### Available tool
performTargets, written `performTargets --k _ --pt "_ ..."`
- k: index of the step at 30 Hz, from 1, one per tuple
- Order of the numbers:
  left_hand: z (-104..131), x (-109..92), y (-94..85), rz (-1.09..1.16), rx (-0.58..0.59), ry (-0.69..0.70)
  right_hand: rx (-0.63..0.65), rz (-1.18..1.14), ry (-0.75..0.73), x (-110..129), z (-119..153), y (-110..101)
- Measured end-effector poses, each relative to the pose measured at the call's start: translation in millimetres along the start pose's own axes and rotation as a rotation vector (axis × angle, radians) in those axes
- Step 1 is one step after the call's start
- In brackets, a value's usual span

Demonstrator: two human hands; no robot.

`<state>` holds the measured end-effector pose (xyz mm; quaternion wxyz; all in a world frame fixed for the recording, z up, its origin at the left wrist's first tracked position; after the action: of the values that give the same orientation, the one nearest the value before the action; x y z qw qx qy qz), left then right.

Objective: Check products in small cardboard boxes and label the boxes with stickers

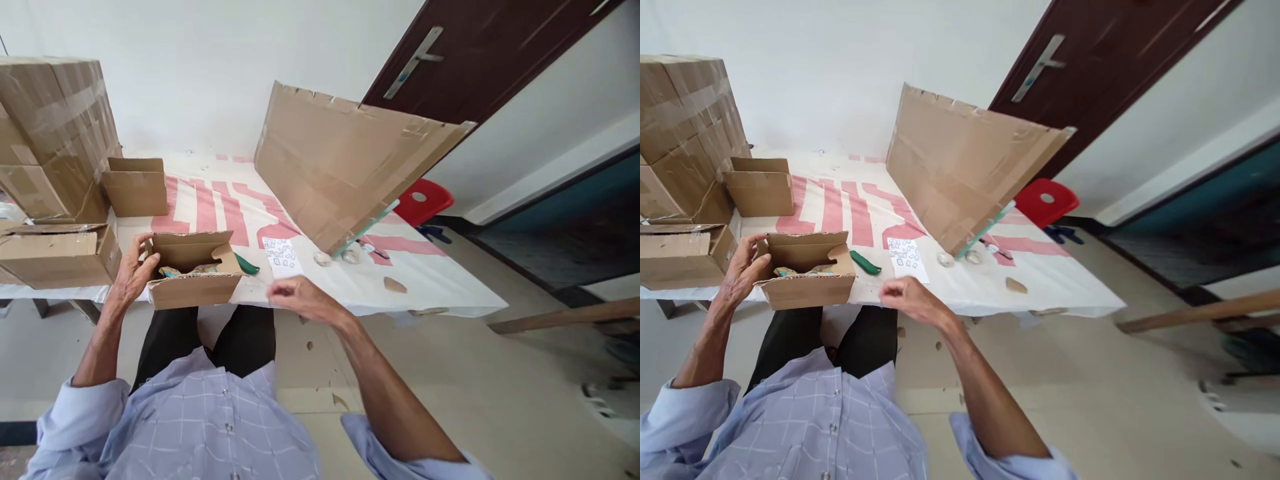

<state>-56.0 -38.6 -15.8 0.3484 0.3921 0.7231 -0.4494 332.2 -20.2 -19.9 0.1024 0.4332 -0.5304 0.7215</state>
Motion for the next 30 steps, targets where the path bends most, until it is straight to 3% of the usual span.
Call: performTargets --k 2,3,5,9,15,18,22,30 --pt "2.2 2.1 0.6 0.010 -0.026 0.023 0.191 0.284 0.206 -27.4 16.4 -0.2" --pt "3.4 3.1 0.9 0.010 -0.037 0.027 0.217 0.413 0.259 -34.9 21.1 -1.4" --pt "6.0 4.6 0.8 -0.001 -0.057 0.030 0.142 0.572 0.251 -34.9 21.1 -4.7" --pt "10.8 6.2 -4.0 -0.056 -0.090 0.058 -0.062 0.543 0.033 1.6 -2.0 -8.4" --pt "21.6 15.6 -13.2 -0.114 -0.095 0.091 -0.311 0.188 -0.343 63.7 -38.1 -8.2" --pt "30.1 21.8 -16.0 -0.151 -0.107 0.054 -0.144 0.109 -0.491 87.6 -48.7 6.0" --pt "41.0 26.3 -17.2 -0.180 -0.123 0.001 0.169 0.265 -0.497 105.8 -66.7 32.5" --pt "59.0 32.9 -21.1 -0.167 -0.084 -0.121 0.361 0.783 -0.353 108.0 -121.0 78.1"
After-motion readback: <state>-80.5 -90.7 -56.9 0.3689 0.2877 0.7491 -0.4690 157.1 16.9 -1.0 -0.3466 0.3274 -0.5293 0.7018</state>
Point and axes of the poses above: each hand's wrist, its own z-axis away from the middle knuckle, its own y-axis out of the palm, x = y × z, the point moved 3 cm from there along -z, towards the middle knuckle, and after that the axes turned 2 degrees about -y, right-handed, at the moved point
